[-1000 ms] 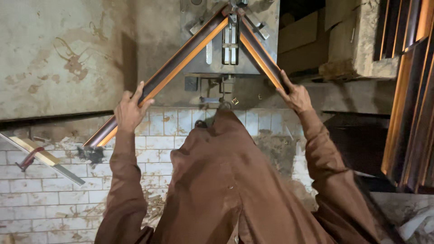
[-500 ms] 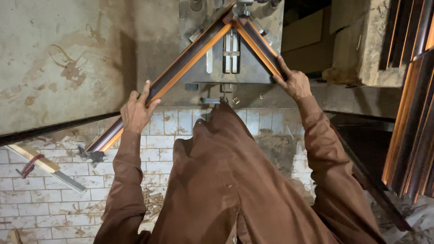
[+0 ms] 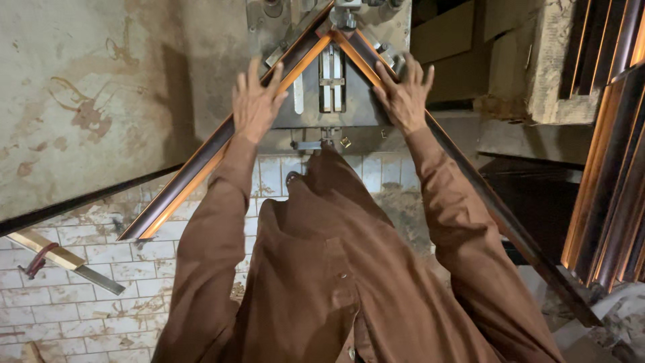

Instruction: The person picks lengths of moulding from a stack, places two pieces at an angle into a corner-joining machine, pulls the machine lever to drive a V-nail and join the corner, then sets the joined frame corner aside and repeats with new pieces.

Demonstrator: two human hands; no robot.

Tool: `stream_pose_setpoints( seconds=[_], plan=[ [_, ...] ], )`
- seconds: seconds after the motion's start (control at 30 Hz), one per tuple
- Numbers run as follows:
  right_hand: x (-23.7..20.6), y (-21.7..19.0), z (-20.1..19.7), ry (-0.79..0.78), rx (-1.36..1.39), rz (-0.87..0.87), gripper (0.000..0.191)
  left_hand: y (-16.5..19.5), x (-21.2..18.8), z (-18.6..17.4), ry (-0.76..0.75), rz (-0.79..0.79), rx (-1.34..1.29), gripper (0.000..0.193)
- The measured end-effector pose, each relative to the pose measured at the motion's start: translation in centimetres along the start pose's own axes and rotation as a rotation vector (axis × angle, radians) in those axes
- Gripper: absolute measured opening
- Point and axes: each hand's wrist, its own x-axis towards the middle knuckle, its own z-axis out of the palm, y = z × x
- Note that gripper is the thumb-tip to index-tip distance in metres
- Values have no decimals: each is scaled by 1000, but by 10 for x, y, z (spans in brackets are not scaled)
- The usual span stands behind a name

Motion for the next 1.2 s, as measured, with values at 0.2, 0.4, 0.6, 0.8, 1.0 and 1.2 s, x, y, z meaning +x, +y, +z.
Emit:
stream_pose_setpoints(
  seconds=[0.2,0.4,0.6,0.8,1.0,1.2],
  plan=[
    [39,-22,7,-39,164,66,54,26,48,13,99,48,-45,73],
    [50,-29,8,36,256,125,59,32,57,24,139,-8,-72,64],
    [47,-32,6,97,353,164,62,36,51,28,192,-4,-15,67],
    [26,-40,-1,156,352,135,60,42,28,28,176,-2,-5,63],
    [9,-48,-5,159,349,149,61,47,8,24,203,12,-11,62],
    [10,-47,-1,162,329,144,61,49,13,27,197,-10,22,64]
  ],
)
